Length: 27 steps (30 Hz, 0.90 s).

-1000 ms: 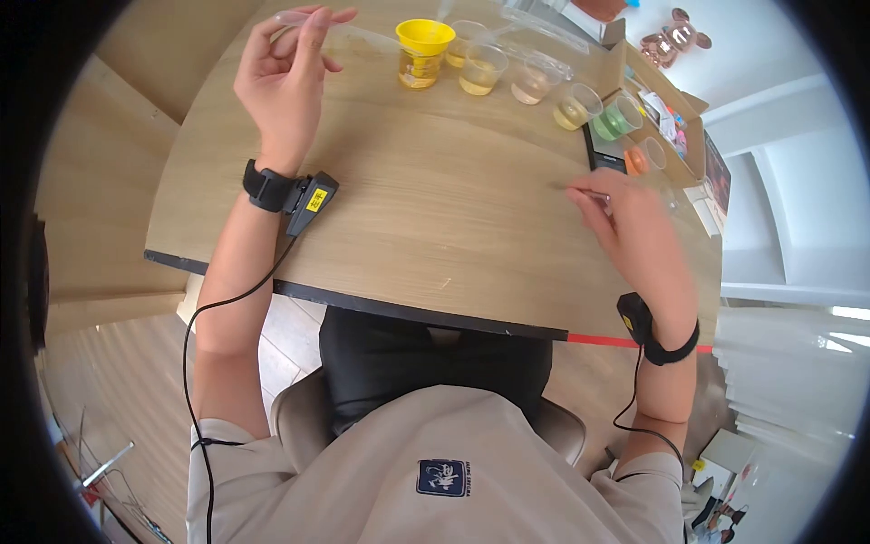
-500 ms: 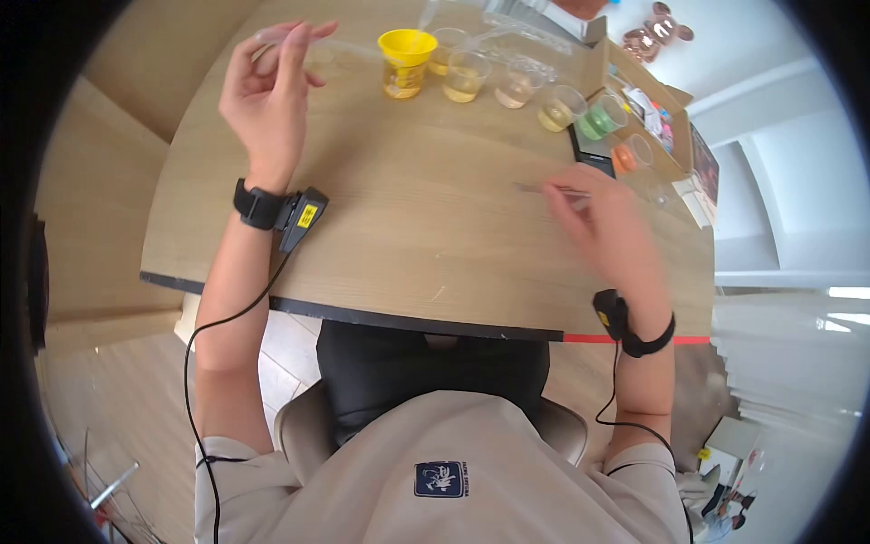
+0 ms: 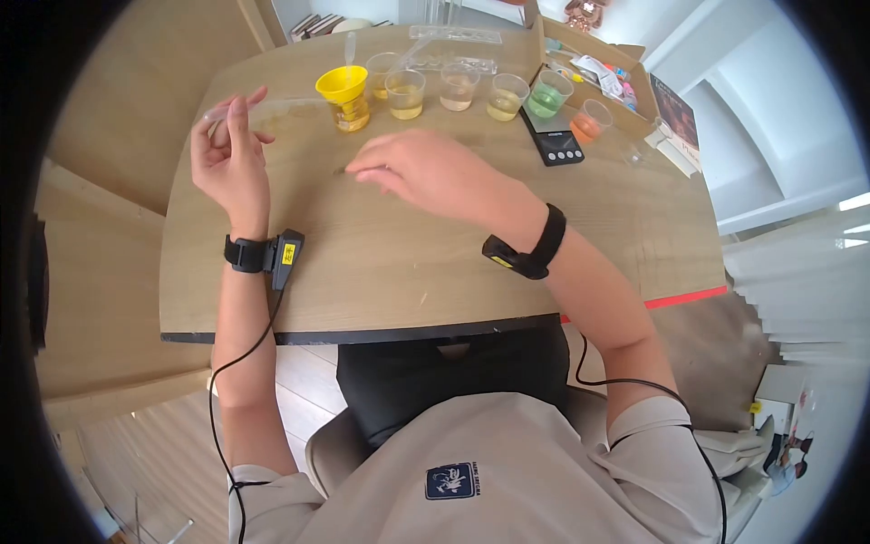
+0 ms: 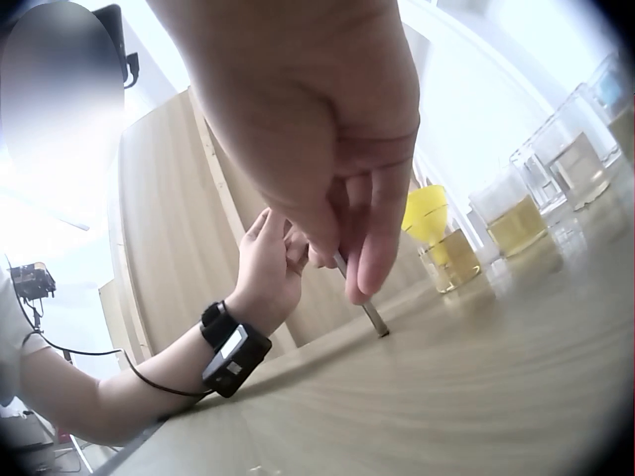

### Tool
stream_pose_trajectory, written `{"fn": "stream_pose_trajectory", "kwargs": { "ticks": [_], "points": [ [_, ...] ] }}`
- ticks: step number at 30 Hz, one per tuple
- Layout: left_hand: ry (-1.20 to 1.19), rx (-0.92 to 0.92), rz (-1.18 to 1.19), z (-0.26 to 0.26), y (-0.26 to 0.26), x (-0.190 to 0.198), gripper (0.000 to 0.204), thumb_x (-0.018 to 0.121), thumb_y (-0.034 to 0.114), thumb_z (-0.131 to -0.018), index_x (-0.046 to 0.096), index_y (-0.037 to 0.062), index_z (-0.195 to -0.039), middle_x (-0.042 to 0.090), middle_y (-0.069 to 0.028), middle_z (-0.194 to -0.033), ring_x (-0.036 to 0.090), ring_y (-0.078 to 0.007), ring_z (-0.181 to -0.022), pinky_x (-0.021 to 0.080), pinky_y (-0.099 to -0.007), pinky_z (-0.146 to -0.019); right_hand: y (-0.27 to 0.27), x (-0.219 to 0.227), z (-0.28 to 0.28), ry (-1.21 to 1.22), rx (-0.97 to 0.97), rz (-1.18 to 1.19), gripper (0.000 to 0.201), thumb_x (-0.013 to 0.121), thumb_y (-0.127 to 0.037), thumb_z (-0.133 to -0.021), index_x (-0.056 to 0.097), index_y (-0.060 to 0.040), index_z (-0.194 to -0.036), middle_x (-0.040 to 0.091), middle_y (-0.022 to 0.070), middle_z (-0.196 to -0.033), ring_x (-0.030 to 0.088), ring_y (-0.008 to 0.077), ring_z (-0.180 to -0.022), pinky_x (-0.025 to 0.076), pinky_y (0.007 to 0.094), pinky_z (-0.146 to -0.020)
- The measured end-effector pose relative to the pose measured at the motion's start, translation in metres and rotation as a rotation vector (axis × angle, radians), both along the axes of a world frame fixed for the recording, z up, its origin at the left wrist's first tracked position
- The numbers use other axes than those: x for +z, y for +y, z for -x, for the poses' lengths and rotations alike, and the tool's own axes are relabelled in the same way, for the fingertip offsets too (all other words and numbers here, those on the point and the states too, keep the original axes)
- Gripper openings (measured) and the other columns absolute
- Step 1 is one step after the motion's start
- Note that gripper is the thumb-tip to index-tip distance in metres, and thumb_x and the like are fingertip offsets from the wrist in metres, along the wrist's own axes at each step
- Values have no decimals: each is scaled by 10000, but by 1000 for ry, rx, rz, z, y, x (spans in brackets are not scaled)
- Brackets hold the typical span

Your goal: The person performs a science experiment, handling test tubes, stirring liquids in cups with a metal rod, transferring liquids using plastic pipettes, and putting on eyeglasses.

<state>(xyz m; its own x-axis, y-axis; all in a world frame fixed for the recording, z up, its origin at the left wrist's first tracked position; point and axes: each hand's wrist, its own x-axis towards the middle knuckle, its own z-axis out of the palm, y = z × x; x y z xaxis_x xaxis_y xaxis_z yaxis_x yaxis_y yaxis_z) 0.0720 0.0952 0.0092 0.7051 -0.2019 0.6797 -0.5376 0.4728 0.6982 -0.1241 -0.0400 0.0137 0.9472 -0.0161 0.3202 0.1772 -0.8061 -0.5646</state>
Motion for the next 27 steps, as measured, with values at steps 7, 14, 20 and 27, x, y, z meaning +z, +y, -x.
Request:
{"fn": "stream_pose_trajectory", "kwargs": {
  "ticks": [7, 14, 20, 27],
  "points": [
    [5, 1, 1, 4, 2, 2, 147, 640, 110, -996, 592, -12, -1063, 754, -209, -980, 480, -3, -513, 457, -195, -505, -35, 15, 65, 45, -452, 274, 202, 595, -155, -966, 690, -33, -1096, 695, 114, -1079, 667, 327, -955, 536, 421, -821],
    [-14, -11, 13, 3, 0, 2, 160, 649, 118, -994, 593, -11, -1071, 752, -215, -988, 487, -7, -511, 445, -194, -494, -23, 27, 126, 223, -625, 358, 165, 604, -115, -947, 686, -21, -1054, 687, 110, -1061, 657, 357, -890, 527, 434, -761],
    [-5, -34, 17, -1, -1, 0, 153, 647, 63, -983, 574, -29, -1081, 724, -194, -1041, 625, -126, -747, 509, -210, -524, 12, 62, 130, 323, -498, 295, 168, 623, -129, -949, 698, -26, -1058, 699, 119, -967, 667, 336, -826, 523, 404, -704],
    [-10, -44, 18, -1, 0, 1, 157, 651, 86, -986, 576, -29, -1063, 746, -227, -1006, 504, -19, -511, 490, -208, -504, 24, 31, 42, 172, -330, -30, 223, 631, -178, -962, 726, -86, -1142, 716, 113, -910, 679, 307, -841, 528, 378, -724]
  ]
}}
